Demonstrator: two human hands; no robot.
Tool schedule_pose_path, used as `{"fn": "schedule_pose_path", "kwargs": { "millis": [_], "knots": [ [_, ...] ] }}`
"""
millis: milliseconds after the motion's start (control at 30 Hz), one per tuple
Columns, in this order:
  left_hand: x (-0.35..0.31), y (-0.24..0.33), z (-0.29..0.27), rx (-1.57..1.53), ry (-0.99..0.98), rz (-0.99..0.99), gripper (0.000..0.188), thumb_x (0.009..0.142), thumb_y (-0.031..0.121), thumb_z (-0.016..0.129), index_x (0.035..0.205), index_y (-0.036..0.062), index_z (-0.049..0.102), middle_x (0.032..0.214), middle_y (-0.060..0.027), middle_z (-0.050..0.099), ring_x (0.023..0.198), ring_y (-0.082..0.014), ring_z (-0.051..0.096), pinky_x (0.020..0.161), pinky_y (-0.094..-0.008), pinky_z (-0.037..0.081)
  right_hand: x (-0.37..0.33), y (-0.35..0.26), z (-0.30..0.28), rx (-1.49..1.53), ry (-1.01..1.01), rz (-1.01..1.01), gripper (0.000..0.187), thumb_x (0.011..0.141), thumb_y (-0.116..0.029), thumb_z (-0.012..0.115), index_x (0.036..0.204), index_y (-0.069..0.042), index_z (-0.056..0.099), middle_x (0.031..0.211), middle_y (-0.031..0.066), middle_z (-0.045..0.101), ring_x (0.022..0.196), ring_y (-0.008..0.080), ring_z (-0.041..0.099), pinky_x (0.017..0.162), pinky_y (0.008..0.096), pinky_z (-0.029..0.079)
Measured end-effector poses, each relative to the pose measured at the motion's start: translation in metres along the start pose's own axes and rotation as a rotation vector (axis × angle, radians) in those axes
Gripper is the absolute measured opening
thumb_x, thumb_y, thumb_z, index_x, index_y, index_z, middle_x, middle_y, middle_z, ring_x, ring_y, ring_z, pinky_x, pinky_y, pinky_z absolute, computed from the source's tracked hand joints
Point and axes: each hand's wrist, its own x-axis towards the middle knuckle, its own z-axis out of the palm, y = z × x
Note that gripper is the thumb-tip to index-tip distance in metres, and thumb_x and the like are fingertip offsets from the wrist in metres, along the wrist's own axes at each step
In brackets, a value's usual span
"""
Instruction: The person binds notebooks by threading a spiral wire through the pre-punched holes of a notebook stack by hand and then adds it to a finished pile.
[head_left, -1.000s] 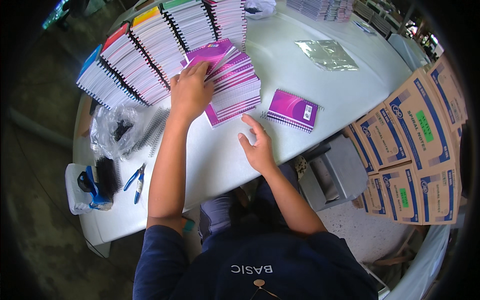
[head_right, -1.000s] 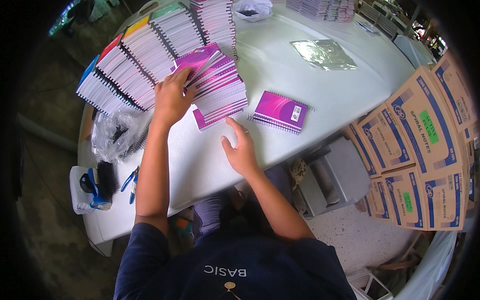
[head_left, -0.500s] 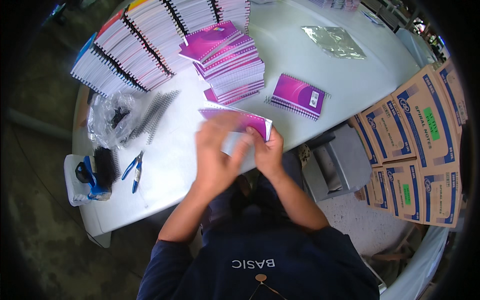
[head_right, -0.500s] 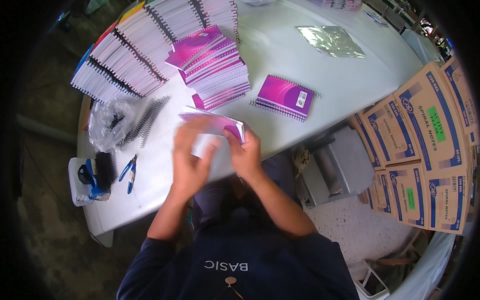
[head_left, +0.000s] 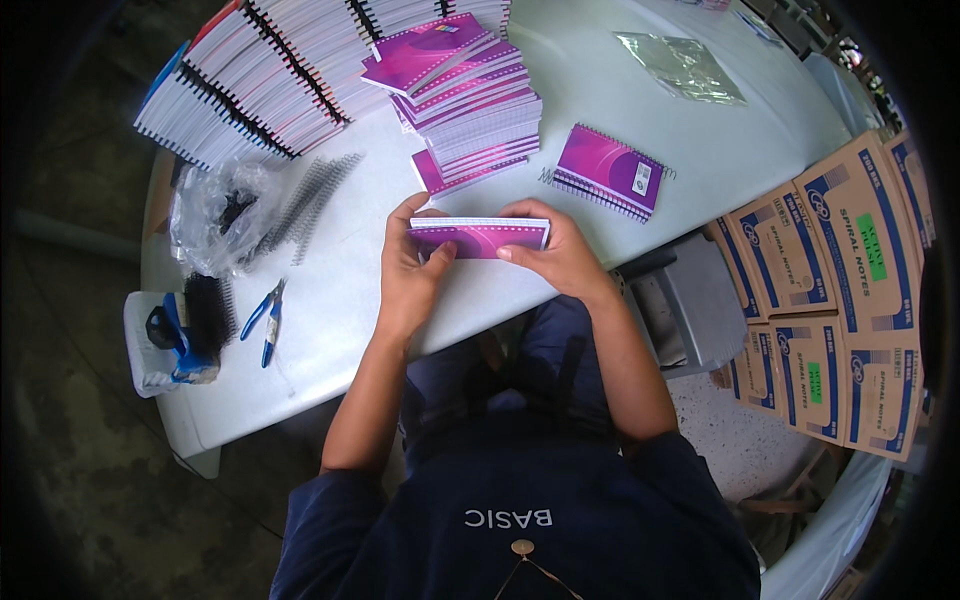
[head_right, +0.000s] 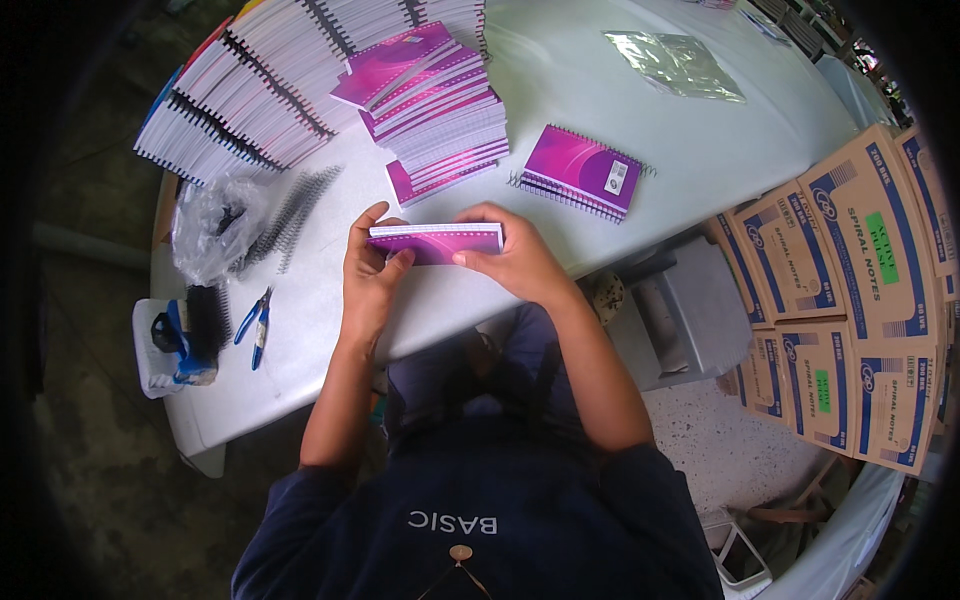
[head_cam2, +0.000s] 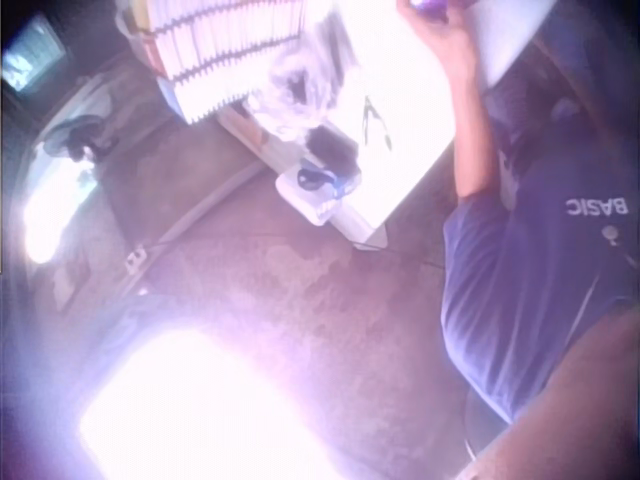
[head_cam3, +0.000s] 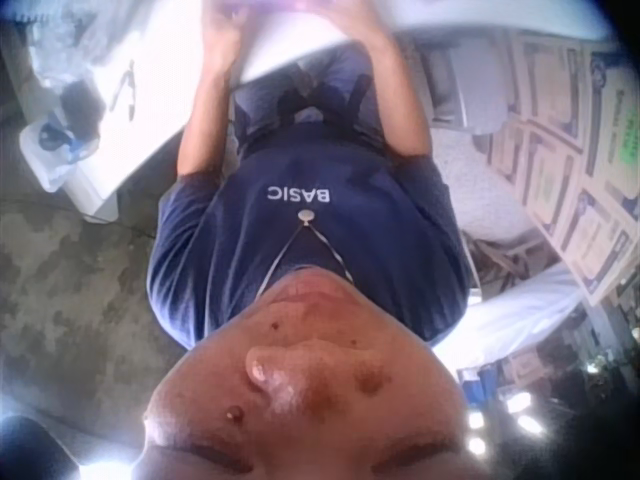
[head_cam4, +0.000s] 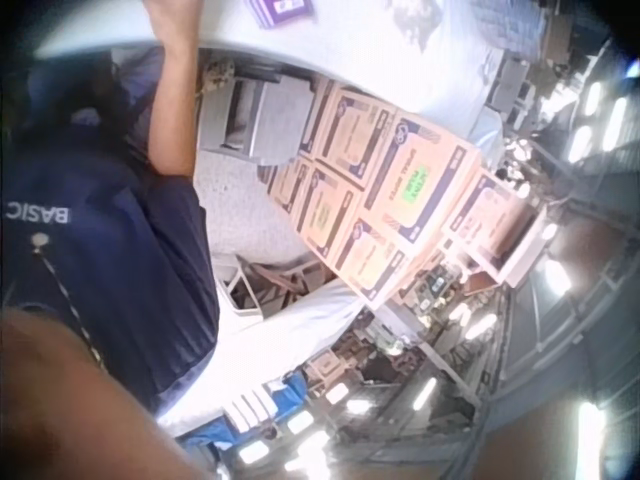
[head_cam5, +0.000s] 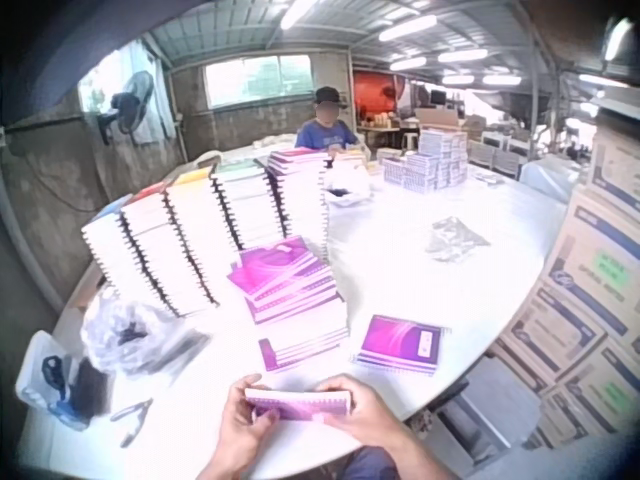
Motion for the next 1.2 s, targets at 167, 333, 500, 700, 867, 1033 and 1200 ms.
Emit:
{"fn": "schedule_pose_path", "kwargs": {
  "millis": [167,333,500,700,867,1033,1200],
  "knots": [
    [-0.006,-0.017,-0.003,0.09,-0.02,0.015,0.049,0.081,-0.012,0.051,0.126,0.0037,0.037,0.105,-0.0065,0.05,0.098,-0.0136,0.051,0.088,-0.0282,0.042,0.002,0.006,0.007,0.094,0.043,-0.064,0.029,0.075,-0.004,0.074,0.098,-0.003,0.056,0.094,0.0015,0.061,0.086,0.007,0.055,0.079,0.0236,0.046],
    [-0.005,-0.022,-0.032,0.612,-0.18,0.165,0.044,0.078,-0.011,0.05,0.119,0.0046,0.045,0.11,-0.0108,0.052,0.104,-0.0192,0.053,0.087,-0.0351,0.045,-0.002,0.002,0.009,0.104,-0.035,0.096,0.027,0.082,-0.003,0.067,0.108,0.002,0.063,0.105,0.0062,0.066,0.094,0.0099,0.057,0.086,0.0244,0.045],
    [0.063,-0.001,-0.116,1.561,0.338,0.159,0.028,0.084,0.024,0.06,0.106,0.0067,0.06,0.103,-0.0154,0.061,0.095,-0.0344,0.059,0.081,-0.0429,0.047,0.0,0.0,0.012,-0.103,-0.006,-0.047,0.028,0.082,0.001,0.064,0.109,-0.001,0.066,0.102,0.0089,0.068,0.093,0.0121,0.06,0.086,0.0258,0.047],
    [0.06,0.007,-0.13,1.39,0.359,0.033,0.03,0.083,0.037,0.064,0.092,0.0081,0.068,0.096,-0.0081,0.067,0.086,-0.0293,0.064,0.074,-0.0401,0.049,0.004,0.003,0.01,-0.015,-0.113,-0.262,0.023,0.081,0.004,0.062,0.102,-0.001,0.068,0.109,0.0106,0.066,0.101,0.0159,0.061,0.089,0.0278,0.046],
    [0.054,0.034,-0.124,1.086,0.358,0.106,0.028,0.087,0.027,0.059,0.1,0.0036,0.064,0.087,-0.0105,0.064,0.075,-0.0237,0.062,0.069,-0.035,0.048,-0.001,0.004,0.01,-0.031,-0.079,-0.164,0.022,0.083,0.002,0.062,0.105,-0.001,0.067,0.108,0.0096,0.066,0.097,0.0131,0.059,0.087,0.0257,0.046],
    [0.016,0.048,-0.076,0.565,-0.191,-0.015,0.032,0.095,0.027,0.039,0.101,-0.0001,0.054,0.07,0.0007,0.044,0.062,-0.0092,0.038,0.059,-0.0231,0.035,-0.003,0.004,0.01,-0.043,-0.019,-0.121,0.027,0.085,0.001,0.061,0.111,-0.001,0.065,0.107,0.0086,0.066,0.097,0.0114,0.059,0.087,0.0244,0.046],
    [0.005,0.029,-0.072,0.565,-0.295,-0.135,0.036,0.099,0.036,0.042,0.086,0.0038,0.051,0.069,0.0022,0.042,0.063,-0.0062,0.037,0.058,-0.0224,0.033,-0.002,0.004,0.015,-0.055,-0.005,-0.145,0.026,0.085,0.002,0.06,0.111,0.0,0.065,0.106,0.0084,0.066,0.094,0.0108,0.06,0.083,0.023,0.049]
  ]
}}
